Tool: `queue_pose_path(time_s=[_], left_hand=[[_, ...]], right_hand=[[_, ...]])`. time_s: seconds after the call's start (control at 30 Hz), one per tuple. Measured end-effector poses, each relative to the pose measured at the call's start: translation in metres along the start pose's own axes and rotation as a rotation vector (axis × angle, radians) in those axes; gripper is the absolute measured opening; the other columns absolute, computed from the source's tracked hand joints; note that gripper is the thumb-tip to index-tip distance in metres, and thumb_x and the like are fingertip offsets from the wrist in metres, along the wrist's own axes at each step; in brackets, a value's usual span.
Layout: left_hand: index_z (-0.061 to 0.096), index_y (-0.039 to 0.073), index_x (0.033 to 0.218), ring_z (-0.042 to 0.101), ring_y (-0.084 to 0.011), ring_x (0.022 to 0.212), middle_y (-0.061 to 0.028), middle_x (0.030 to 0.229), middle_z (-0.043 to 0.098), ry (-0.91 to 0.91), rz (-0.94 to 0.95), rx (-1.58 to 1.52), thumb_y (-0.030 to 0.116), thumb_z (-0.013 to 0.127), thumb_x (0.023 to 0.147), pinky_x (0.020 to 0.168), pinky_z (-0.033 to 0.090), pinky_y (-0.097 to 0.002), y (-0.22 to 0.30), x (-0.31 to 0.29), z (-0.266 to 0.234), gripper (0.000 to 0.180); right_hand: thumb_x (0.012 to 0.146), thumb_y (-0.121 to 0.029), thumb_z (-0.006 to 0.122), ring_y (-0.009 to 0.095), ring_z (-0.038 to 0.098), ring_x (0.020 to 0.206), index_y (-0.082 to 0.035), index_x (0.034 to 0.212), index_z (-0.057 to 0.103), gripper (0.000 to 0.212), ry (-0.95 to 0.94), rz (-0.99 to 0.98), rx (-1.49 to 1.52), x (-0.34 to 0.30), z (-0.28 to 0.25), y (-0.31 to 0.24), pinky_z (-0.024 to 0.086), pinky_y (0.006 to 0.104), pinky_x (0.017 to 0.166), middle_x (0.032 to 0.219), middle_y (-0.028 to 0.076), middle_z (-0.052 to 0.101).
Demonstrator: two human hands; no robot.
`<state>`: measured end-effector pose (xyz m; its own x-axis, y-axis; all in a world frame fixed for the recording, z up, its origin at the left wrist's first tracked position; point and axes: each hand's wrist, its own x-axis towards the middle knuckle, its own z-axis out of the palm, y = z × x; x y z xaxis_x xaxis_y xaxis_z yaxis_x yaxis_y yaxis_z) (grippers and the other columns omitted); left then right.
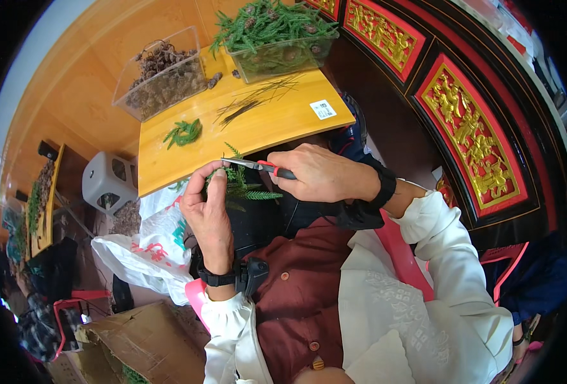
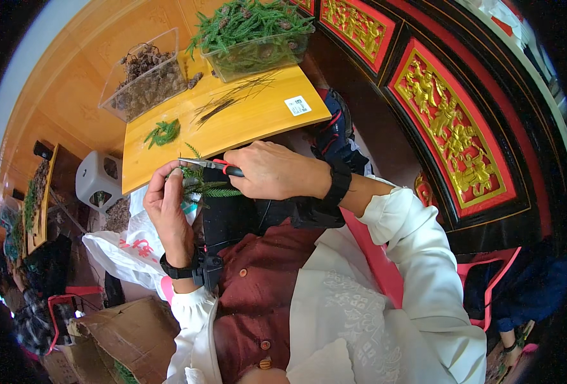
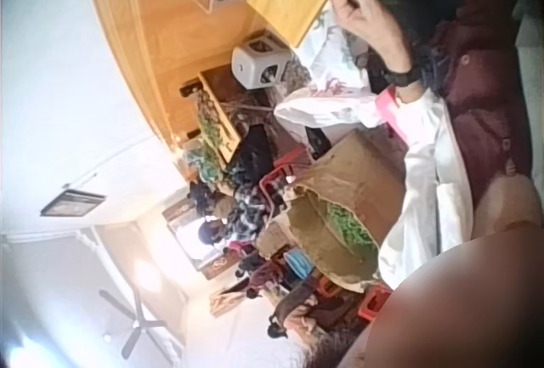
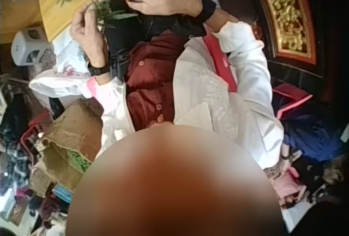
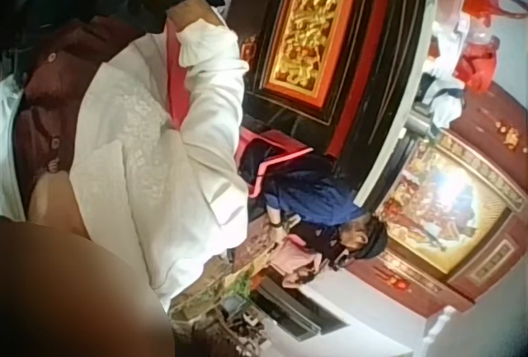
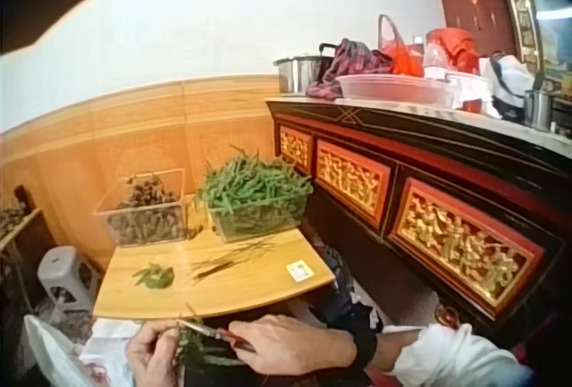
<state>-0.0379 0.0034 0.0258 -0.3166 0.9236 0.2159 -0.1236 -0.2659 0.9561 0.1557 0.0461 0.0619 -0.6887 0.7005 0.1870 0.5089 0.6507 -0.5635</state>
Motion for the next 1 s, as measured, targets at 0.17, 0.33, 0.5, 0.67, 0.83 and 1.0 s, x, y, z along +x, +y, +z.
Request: queue_pose_path(time_s=[0.17, 0.33, 0.5, 0.67, 0.83, 1.0], left_hand=[[0.066, -0.003, 0.098, 0.053, -0.0047, 0.080, 0.0001, 0.088, 0.064, -0.002, 0.016, 0.014, 0.005, 0.058, 0.088, 0.073, 0.040, -0.0182, -0.002, 0.001, -0.003, 0.015], [0.066, -0.003, 0.099, 0.053, -0.0049, 0.080, -0.0005, 0.089, 0.064, 0.004, -0.002, 0.000, 0.005, 0.059, 0.088, 0.073, 0.041, -0.0183, 0.002, 0.001, -0.005, 0.016], [0.066, -0.004, 0.099, 0.054, -0.0052, 0.081, -0.0011, 0.089, 0.065, 0.006, 0.013, 0.008, 0.005, 0.059, 0.087, 0.074, 0.041, -0.0183, 0.003, 0.003, -0.012, 0.016], [0.066, -0.005, 0.098, 0.054, -0.0063, 0.082, -0.0018, 0.089, 0.065, 0.017, 0.049, 0.045, 0.006, 0.059, 0.087, 0.076, 0.041, -0.0186, 0.006, 0.004, -0.018, 0.016], [0.066, -0.003, 0.096, 0.051, -0.0035, 0.071, 0.0014, 0.080, 0.063, -0.001, -0.028, -0.024, 0.007, 0.059, 0.086, 0.066, 0.039, -0.0165, 0.003, 0.006, -0.032, 0.016], [0.066, 0.000, 0.095, 0.040, 0.0001, 0.058, 0.0069, 0.070, 0.056, -0.051, -0.256, -0.163, 0.008, 0.059, 0.086, 0.053, 0.029, -0.0158, 0.018, 0.005, -0.043, 0.014]], right_hand=[[0.087, -0.022, 0.052, 0.037, 0.059, 0.078, 0.001, 0.091, 0.057, 0.024, -0.094, 0.053, 0.078, 0.003, 0.000, 0.004, 0.044, 0.0431, 0.072, 0.078, 0.020, 0.061], [0.089, -0.026, 0.052, 0.031, 0.060, 0.082, -0.001, 0.096, 0.059, 0.027, -0.231, 0.108, 0.237, 0.010, -0.003, 0.004, 0.044, 0.0376, 0.076, 0.083, 0.016, 0.062], [0.089, -0.027, 0.052, 0.029, 0.059, 0.086, 0.000, 0.096, 0.059, 0.028, -0.267, 0.138, 0.223, 0.015, -0.006, -0.008, 0.044, 0.0369, 0.078, 0.087, 0.016, 0.062], [0.089, -0.027, 0.052, 0.029, 0.060, 0.089, 0.000, 0.096, 0.059, 0.028, -0.267, 0.127, 0.214, 0.020, -0.002, -0.013, 0.044, 0.0374, 0.080, 0.088, 0.016, 0.063], [0.086, -0.020, 0.052, 0.033, 0.061, 0.084, 0.002, 0.092, 0.058, 0.024, -0.221, 0.111, -0.073, 0.026, 0.004, -0.022, 0.046, 0.0407, 0.075, 0.089, 0.018, 0.062], [0.080, -0.016, 0.054, 0.035, 0.058, 0.066, -0.002, 0.082, 0.055, 0.014, 0.097, 0.012, -0.698, 0.029, 0.013, -0.045, 0.046, 0.0455, 0.055, 0.077, 0.017, 0.057]])
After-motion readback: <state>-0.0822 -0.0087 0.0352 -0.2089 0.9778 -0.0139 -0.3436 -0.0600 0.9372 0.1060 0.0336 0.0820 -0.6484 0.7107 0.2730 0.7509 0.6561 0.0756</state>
